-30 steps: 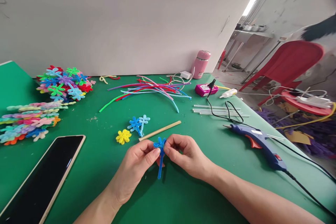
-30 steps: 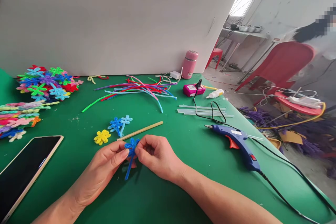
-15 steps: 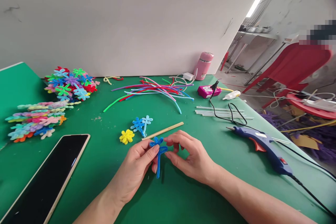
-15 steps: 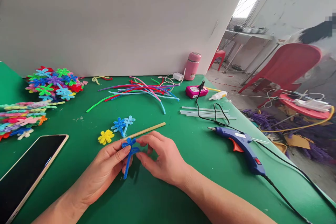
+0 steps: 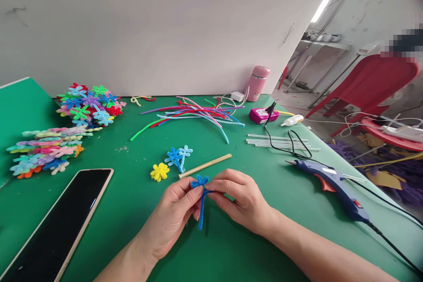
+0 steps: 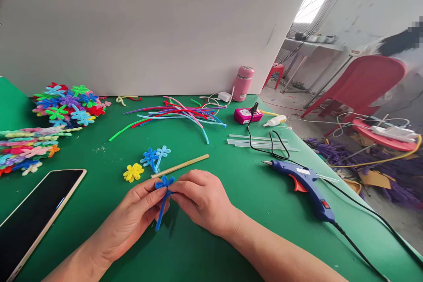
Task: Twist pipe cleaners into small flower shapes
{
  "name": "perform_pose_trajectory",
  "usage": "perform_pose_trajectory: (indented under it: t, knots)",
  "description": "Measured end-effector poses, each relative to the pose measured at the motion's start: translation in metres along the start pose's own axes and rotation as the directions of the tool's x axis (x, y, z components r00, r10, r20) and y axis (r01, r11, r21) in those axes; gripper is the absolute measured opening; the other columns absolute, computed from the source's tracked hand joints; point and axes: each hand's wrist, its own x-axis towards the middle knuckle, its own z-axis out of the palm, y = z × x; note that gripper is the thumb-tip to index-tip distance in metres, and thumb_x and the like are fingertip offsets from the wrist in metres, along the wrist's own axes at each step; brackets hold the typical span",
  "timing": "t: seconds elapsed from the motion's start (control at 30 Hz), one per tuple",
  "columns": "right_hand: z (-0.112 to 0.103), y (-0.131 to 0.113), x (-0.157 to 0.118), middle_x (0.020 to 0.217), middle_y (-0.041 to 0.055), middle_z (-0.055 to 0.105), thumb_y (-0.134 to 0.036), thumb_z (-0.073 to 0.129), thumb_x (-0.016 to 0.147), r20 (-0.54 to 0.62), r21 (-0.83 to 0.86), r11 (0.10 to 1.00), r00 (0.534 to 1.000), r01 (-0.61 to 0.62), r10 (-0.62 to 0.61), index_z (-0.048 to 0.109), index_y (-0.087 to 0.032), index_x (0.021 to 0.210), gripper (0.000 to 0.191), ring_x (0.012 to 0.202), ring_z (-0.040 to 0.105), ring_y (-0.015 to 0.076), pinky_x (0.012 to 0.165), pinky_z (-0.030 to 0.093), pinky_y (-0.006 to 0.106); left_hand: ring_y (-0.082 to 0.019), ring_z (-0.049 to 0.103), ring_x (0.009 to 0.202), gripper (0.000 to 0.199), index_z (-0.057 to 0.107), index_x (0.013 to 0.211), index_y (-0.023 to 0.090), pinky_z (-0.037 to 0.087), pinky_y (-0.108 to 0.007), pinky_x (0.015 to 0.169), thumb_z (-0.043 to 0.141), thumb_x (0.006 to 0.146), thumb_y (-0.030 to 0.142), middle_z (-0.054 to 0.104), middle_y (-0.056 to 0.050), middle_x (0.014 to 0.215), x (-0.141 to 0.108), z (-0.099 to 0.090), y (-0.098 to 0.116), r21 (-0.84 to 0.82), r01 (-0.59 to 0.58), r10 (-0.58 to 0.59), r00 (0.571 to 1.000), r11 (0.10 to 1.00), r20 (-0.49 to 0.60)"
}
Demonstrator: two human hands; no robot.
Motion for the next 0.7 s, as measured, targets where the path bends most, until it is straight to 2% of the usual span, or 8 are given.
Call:
perform_pose_trajectory:
  t: [0.27, 0.4, 0.53, 0.7]
  knots:
    - [0.0008, 0.0000, 0.0016, 0.076, 0.0044, 0.062, -0.016, 0.050, 0.082, -0.011, -0.006, 1.000, 1.000, -0.022, 0.022, 0.057, -0.018, 0.091, 0.011, 0.067, 0.057, 0.0117, 0.060, 0.047, 0.022, -0.008, 0.035, 0.053, 0.020, 0.052, 0.062, 0.016, 0.031, -0.019, 0.048, 0.057, 0.076, 0.030, 0.042, 0.003, 0.057, -0.0005, 0.0015, 0.0002, 0.068, 0.014, -0.013, 1.000, 0.998, -0.023]
    - [0.0005, 0.0006, 0.0009, 0.078, 0.0045, 0.062, -0.016, 0.048, 0.083, 0.000, -0.021, 0.999, 1.000, -0.026, 0.026, 0.056, -0.018, 0.094, 0.014, 0.068, 0.057, 0.0116, 0.061, 0.046, 0.022, -0.007, 0.030, 0.052, 0.017, 0.055, 0.067, 0.016, 0.027, -0.018, 0.047, 0.061, 0.072, 0.031, 0.037, 0.005, 0.055, -0.0005, 0.0026, 0.0008, 0.020, 0.045, -0.044, 0.998, 0.999, -0.052]
    - [-0.0004, 0.0017, -0.0001, 0.083, 0.0045, 0.062, -0.020, 0.048, 0.084, 0.021, -0.114, 0.993, 0.999, 0.030, -0.028, 0.053, -0.020, 0.103, 0.020, 0.070, 0.056, 0.0120, 0.061, 0.044, 0.024, -0.007, 0.029, 0.053, 0.017, 0.056, 0.067, 0.015, 0.028, -0.018, 0.050, 0.064, 0.070, 0.030, 0.037, 0.005, 0.056, -0.0004, 0.0022, 0.0006, -0.059, 0.071, -0.074, 0.996, 0.996, -0.052]
    - [-0.0044, 0.0019, 0.0015, 0.079, 0.0032, 0.062, -0.020, 0.049, 0.084, 0.069, -0.235, 0.961, 0.989, 0.144, -0.132, 0.057, -0.019, 0.097, 0.015, 0.062, 0.051, 0.0115, 0.056, 0.038, 0.025, -0.006, 0.029, 0.053, 0.019, 0.055, 0.064, 0.014, 0.028, -0.017, 0.050, 0.064, 0.070, 0.029, 0.036, 0.005, 0.055, -0.0017, 0.0015, -0.0008, -0.094, 0.094, -0.096, 0.995, 0.991, -0.021]
